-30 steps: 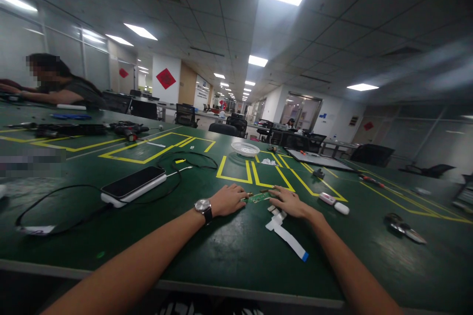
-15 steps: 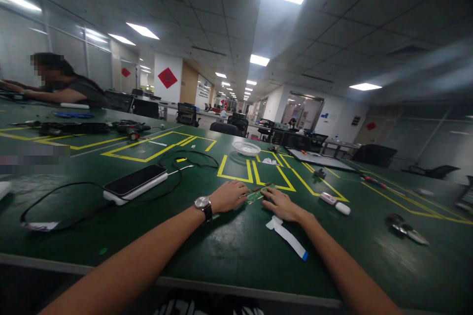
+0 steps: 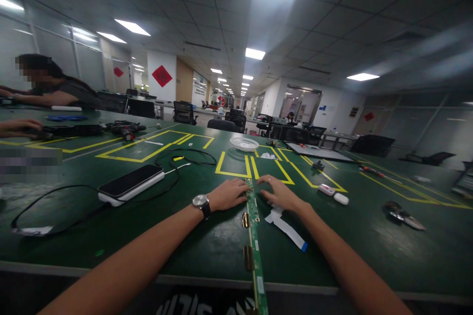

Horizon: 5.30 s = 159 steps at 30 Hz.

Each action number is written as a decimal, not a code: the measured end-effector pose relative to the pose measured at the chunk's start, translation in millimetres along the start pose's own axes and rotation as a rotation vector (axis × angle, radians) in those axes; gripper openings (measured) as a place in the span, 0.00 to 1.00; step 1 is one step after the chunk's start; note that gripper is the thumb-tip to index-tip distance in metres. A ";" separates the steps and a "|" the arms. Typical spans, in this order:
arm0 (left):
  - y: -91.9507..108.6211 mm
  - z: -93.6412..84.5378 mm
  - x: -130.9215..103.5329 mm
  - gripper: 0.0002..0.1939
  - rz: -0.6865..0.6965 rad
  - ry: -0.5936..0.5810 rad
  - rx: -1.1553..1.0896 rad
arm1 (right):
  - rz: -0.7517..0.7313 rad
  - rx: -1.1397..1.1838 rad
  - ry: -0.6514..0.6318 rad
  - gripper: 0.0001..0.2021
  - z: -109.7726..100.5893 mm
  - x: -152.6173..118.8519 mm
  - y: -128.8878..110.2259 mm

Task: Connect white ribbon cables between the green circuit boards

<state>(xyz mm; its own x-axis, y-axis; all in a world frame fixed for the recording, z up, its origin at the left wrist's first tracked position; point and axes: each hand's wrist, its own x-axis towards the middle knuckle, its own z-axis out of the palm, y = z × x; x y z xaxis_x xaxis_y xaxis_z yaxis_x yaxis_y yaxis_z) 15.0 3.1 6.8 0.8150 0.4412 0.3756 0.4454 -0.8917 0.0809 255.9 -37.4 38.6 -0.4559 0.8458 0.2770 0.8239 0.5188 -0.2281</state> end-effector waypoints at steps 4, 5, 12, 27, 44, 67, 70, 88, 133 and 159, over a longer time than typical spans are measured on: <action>2.9 -1.6 -0.3 0.17 0.010 -0.004 -0.013 | 0.270 -0.195 -0.081 0.16 -16.6 -10.4 18.9; 3.6 -2.0 -0.6 0.17 0.019 -0.010 -0.018 | 0.306 -0.195 -0.141 0.18 -19.0 -13.4 23.1; 4.4 -1.7 -1.2 0.12 0.052 -0.047 -0.022 | 0.179 -0.024 -0.254 0.14 -14.5 -14.9 15.5; 3.8 1.0 0.4 0.11 0.015 -0.016 0.053 | 0.061 0.043 -0.221 0.08 -7.1 -10.3 -10.2; 5.1 0.2 0.1 0.10 0.000 -0.022 0.059 | 0.006 0.084 -0.140 0.07 4.7 -6.5 -14.7; -3.0 2.8 1.6 0.13 -0.003 -0.068 -0.107 | -0.097 0.196 -0.088 0.05 11.5 -6.7 -0.7; -4.9 2.6 0.4 0.16 0.000 -0.048 -0.149 | -0.154 0.236 -0.059 0.07 8.7 -6.0 1.9; -9.4 -6.2 0.6 0.10 -0.078 0.164 -0.109 | -0.289 -0.059 -0.183 0.27 9.4 -1.5 -25.3; -0.9 9.3 1.2 0.16 0.033 -0.026 -0.035 | 0.274 -0.238 -0.197 0.17 -15.4 -18.1 55.3; 3.9 3.1 -1.4 0.16 0.019 -0.062 -0.026 | 0.458 -0.319 -0.200 0.25 7.7 -28.8 106.1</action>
<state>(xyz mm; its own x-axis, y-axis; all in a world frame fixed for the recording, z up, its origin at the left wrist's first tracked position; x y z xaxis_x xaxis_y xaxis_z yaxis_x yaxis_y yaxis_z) 16.7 -0.6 3.7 0.8451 0.4285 0.3197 0.4202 -0.9021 0.0984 353.9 -5.8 -0.8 -0.0591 0.9979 0.0278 0.9981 0.0587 0.0179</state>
